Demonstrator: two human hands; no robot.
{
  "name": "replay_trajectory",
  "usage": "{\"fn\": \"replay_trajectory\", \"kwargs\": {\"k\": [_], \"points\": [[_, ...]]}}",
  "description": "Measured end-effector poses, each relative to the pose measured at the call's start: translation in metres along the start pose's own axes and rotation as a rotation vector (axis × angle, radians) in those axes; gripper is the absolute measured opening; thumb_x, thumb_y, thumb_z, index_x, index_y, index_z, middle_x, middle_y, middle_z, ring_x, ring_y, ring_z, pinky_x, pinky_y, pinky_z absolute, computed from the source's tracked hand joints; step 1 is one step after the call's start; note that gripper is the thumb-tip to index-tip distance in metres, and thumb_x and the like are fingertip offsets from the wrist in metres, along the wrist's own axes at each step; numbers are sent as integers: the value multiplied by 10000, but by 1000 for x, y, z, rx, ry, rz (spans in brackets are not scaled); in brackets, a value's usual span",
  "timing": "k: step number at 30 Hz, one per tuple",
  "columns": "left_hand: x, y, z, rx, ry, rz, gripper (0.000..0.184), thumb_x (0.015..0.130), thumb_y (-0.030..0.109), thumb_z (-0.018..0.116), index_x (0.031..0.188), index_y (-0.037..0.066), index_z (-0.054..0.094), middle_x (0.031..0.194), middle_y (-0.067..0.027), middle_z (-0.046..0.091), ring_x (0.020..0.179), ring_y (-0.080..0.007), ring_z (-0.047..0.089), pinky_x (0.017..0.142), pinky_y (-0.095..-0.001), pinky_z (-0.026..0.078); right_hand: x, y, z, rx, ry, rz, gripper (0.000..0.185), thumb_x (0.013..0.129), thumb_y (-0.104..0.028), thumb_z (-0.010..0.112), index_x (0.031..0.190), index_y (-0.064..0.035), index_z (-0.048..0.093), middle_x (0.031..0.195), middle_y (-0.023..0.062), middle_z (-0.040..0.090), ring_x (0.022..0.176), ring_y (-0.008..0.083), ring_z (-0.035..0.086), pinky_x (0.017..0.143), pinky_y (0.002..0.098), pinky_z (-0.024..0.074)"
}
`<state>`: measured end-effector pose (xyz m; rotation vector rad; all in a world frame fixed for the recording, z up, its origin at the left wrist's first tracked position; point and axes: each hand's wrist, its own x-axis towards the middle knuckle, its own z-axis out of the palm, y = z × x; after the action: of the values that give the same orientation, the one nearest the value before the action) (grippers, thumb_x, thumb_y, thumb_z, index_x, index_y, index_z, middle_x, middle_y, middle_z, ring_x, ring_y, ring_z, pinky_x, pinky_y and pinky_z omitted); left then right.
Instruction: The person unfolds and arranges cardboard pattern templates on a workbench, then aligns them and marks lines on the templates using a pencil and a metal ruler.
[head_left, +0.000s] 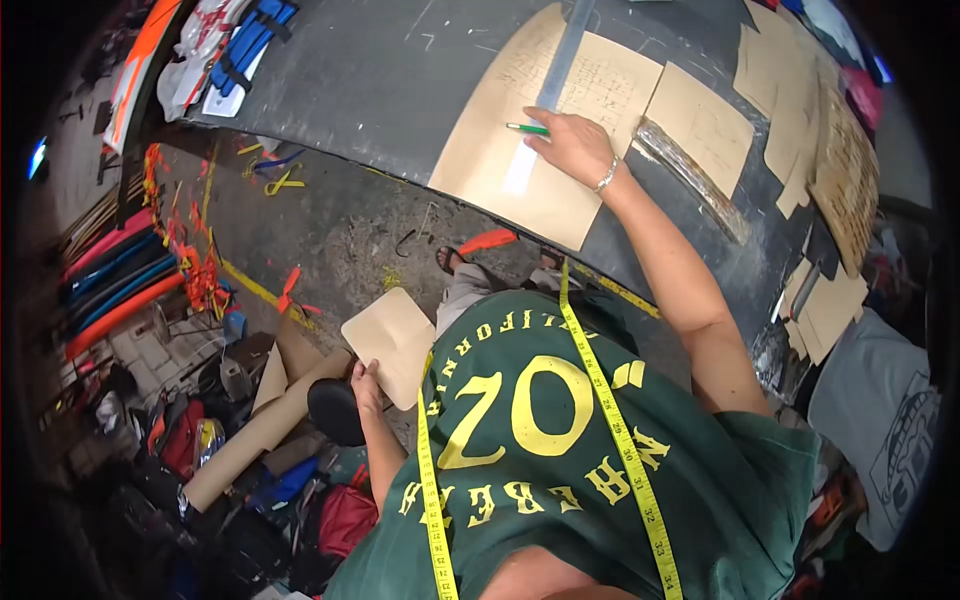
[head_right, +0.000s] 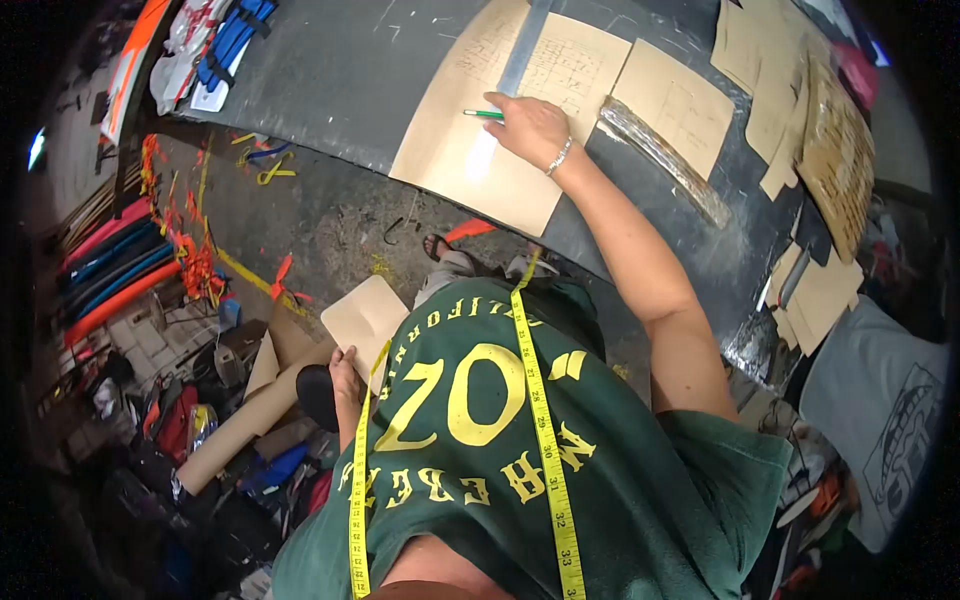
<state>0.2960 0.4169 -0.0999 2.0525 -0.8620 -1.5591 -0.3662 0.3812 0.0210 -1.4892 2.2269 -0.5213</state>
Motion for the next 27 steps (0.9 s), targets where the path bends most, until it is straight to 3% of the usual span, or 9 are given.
{"fn": "replay_trajectory", "kwargs": {"k": [5,12,16,22,23,24,27], "points": [[-28,-27,-18,-22,102,-40,270,998,67,637,1264,24,650,1164,-87,738,1017,-235,709,913,-375,562,-1,12,7,93,45,-36,513,935,-365,710,1393,-147,638,1161,179,719,1076,344,697,926,438,554],[-42,-22,2,40,118,-27,226,996,88,610,1213,44,653,1093,-71,715,958,-206,673,867,-375,550,11,21,-2,89,-21,-66,594,866,-343,782,1394,-129,613,1146,185,650,1106,370,668,923,454,557],[-26,-13,0,365,175,201,244,950,107,564,1172,39,639,981,-44,640,918,-162,586,863,-318,489,21,18,7,98,28,-71,638,858,-355,792,1417,-123,590,1143,214,649,1127,374,657,938,460,548],[11,46,-13,370,329,390,321,992,127,567,1286,1,594,1152,-124,683,1073,-230,618,983,-344,474,19,8,1,162,27,-24,594,881,-346,779,1382,-72,615,1157,218,660,1139,389,647,962,467,533],[11,69,-7,296,337,404,240,1009,125,544,1214,18,609,1070,-54,650,975,-180,568,898,-331,475,17,5,-2,174,22,-22,567,891,-339,770,1365,-61,628,1165,216,663,1140,392,646,966,467,532],[12,88,-3,301,309,511,382,1023,156,538,1364,-16,555,1267,-156,663,1167,-261,600,1049,-368,446,15,6,-1,193,53,-43,530,906,-324,754,1349,-56,640,1171,215,667,1138,395,647,963,465,530],[28,158,13,311,318,625,395,1042,206,541,1358,-31,558,1282,-199,664,1193,-312,609,1063,-401,442,10,-3,5,268,101,-75,427,963,-290,691,1311,-44,669,1191,219,674,1120,406,649,952,457,523]]}}
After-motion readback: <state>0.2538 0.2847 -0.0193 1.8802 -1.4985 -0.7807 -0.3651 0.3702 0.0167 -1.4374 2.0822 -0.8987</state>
